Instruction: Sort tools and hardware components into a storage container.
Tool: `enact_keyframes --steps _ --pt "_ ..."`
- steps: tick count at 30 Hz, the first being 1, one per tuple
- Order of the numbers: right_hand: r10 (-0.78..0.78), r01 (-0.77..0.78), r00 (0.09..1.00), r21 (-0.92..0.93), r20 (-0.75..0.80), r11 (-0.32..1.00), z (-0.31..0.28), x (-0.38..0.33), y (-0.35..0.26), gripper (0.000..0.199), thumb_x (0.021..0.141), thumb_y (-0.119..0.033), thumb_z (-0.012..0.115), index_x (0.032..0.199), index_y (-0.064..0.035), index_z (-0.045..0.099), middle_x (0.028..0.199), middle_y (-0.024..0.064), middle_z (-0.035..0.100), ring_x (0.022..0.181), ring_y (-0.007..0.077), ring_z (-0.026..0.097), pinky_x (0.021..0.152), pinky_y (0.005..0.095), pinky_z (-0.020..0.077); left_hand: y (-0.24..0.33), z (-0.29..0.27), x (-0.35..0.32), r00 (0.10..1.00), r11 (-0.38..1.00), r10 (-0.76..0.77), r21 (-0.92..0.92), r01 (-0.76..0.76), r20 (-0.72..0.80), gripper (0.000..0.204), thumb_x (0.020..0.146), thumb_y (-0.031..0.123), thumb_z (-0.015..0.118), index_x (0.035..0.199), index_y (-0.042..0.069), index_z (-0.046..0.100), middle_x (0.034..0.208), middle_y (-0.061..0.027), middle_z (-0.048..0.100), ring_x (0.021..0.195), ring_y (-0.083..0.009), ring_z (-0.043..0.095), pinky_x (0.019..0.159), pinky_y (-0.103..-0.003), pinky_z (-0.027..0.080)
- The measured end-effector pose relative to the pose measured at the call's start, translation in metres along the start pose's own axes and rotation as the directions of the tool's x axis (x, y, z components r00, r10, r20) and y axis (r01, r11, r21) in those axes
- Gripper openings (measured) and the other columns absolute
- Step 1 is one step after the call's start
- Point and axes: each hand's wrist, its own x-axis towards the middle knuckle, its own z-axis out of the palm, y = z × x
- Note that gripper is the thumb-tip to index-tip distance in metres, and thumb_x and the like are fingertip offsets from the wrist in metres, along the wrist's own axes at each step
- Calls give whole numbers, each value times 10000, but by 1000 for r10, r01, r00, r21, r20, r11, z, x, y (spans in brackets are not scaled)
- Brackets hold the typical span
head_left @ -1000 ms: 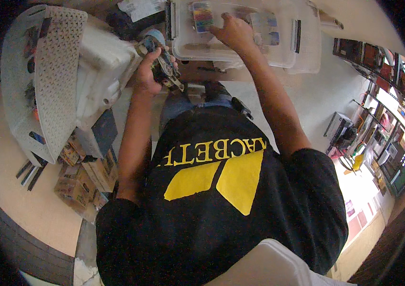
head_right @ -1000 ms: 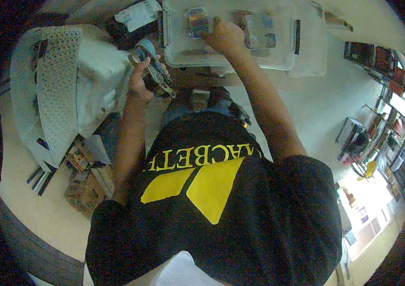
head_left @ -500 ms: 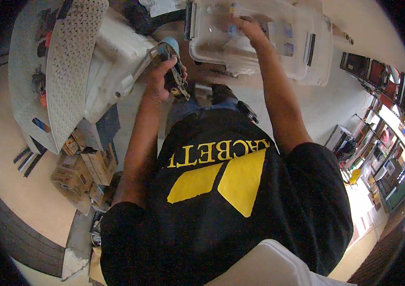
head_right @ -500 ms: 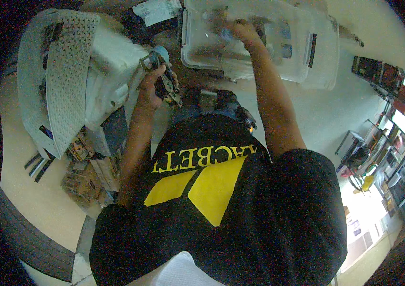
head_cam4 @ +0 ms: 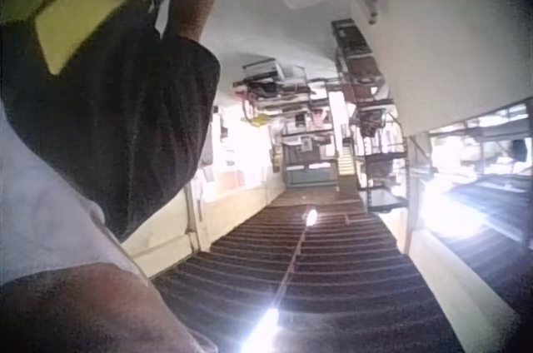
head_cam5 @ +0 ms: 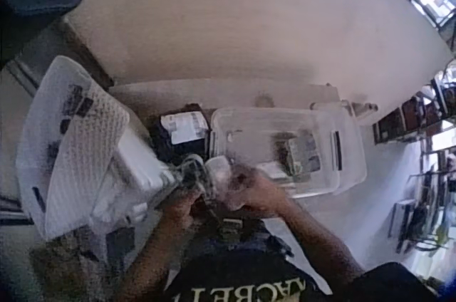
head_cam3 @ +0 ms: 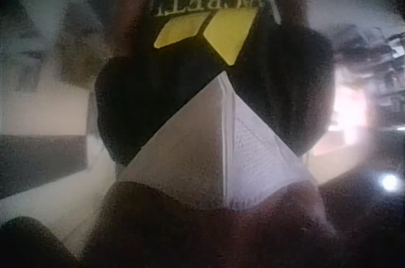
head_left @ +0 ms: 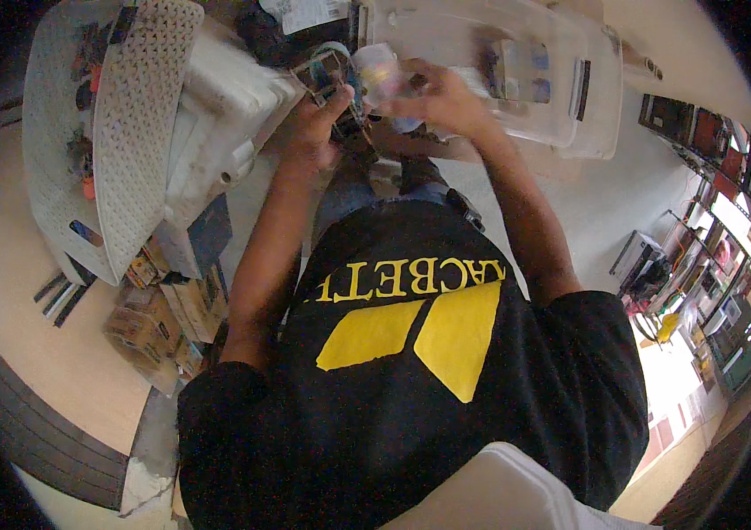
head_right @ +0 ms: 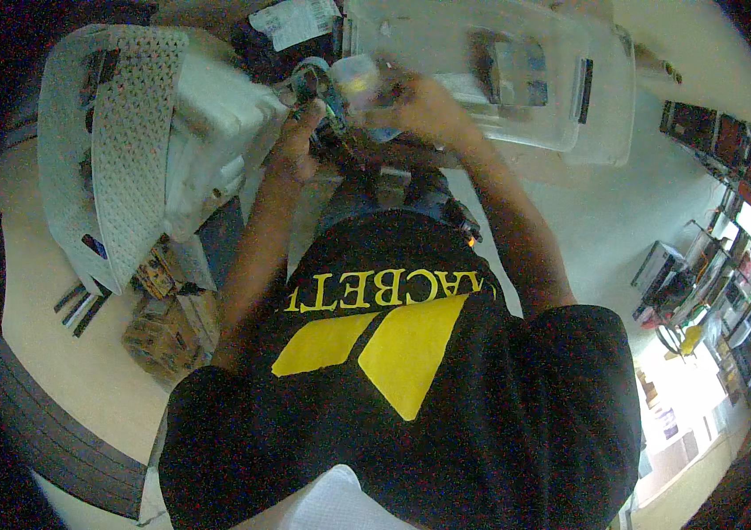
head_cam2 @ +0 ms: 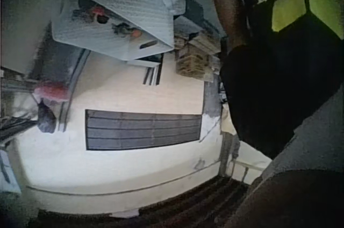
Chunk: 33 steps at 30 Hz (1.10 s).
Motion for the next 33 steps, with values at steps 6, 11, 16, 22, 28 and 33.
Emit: enact_keyframes --steps 6,11,16,22,28,33 --pt "-232 163 967 -439 -107 884 37 -4 -24 603 710 -426 749 1130 -23 591 896 137 665 761 185 633 738 336 500 8 7 -7 995 995 97 12 -98 31 600 721 173 725 1240 47 451 1123 -114 564 991 -238 585 815 -398 522" --pt "-3 -46 955 -159 -297 986 -11 59 30 339 833 -349 619 1048 -89 647 896 121 682 806 329 646 745 379 500 1 -20 -10 992 1000 3 18 -5 129 563 659 148 677 1176 15 498 1042 -111 600 956 -236 608 820 -416 523" --pt "-289 -9 892 -653 -348 758 -21 145 82 327 842 -300 572 1112 -118 607 1000 141 654 920 337 627 791 434 503 -1 -17 -20 994 995 47 88 -56 99 565 645 172 682 1151 -9 505 985 -113 620 906 -232 627 834 -394 519" --pt "-292 -9 934 -829 -207 559 -12 173 100 425 819 -277 576 1223 -149 549 1148 163 592 1032 359 588 838 466 502 -1 -29 -22 988 986 108 114 -120 112 626 643 180 686 1195 -5 455 1002 -126 620 888 -238 639 801 -385 532" --pt "-169 -24 955 -631 -244 775 -32 150 118 365 825 -355 568 1067 -89 629 930 207 647 884 357 628 799 460 486 6 -44 -23 993 961 90 257 -107 76 624 648 163 681 1209 12 451 1021 -126 619 894 -228 635 803 -380 534" --pt "-168 22 978 -746 -121 666 -7 138 131 371 818 -360 576 1012 -46 614 883 204 649 849 370 631 781 463 492 25 -41 -28 986 922 76 367 -127 149 564 658 155 682 1172 11 502 1026 -111 623 917 -221 627 829 -379 523"
